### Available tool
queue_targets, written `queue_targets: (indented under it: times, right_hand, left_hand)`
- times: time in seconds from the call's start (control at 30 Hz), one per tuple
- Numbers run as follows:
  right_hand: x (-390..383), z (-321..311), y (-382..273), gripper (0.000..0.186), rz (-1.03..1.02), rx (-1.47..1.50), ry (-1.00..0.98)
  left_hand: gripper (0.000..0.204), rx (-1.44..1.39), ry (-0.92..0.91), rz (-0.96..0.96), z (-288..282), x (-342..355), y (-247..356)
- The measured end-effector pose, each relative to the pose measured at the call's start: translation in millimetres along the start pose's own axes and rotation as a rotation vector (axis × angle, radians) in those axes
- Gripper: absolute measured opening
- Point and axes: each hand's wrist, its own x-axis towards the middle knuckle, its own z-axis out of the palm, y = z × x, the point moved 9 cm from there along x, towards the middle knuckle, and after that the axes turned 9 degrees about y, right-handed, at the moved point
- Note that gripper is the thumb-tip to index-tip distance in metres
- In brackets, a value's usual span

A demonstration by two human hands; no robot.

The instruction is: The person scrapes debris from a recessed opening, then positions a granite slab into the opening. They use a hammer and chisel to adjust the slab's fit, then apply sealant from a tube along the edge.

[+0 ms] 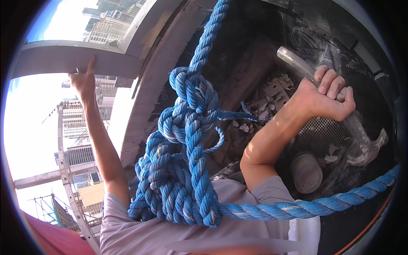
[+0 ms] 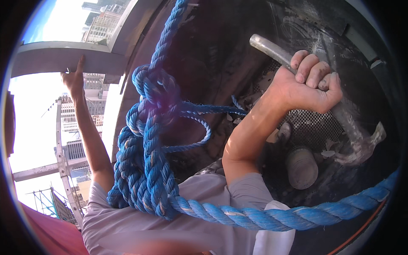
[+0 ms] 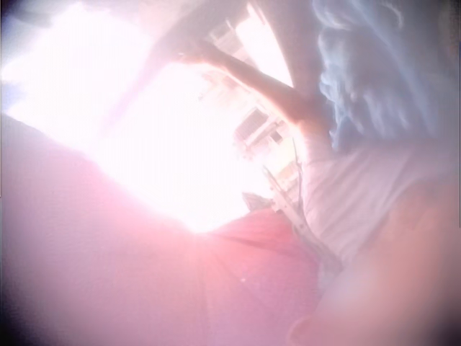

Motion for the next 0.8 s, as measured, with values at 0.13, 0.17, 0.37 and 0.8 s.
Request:
queue_targets:
  times: [0.13, 0.17, 0.37, 0.8]
  right_hand:
    - [-60.8, -19.1, 153.0, 0.035, 0.283, -0.196, 0.112]
    - [-76.7, -41.7, 212.1, 0.035, 0.526, -0.455, -0.015]
    - [-147.4, -107.8, 222.5, 0.031, 0.858, -0.647, -0.054]
    - [-14.1, -226.8, 88.1, 0.032, 0.600, -1.658, -0.456]
  left_hand:
    - [0.104, 0.016, -0.055, 0.020, 18.9, 9.8, 12.6]
    - [0.103, 0.034, -0.087, 0.031, 20.6, 11.5, 27.5]
    - [0.102, 0.119, -0.071, 0.038, 2.3, 2.4, -7.8]
    - [0.040, -0.046, -0.408, -0.358, -205.4, -63.0, -30.3]
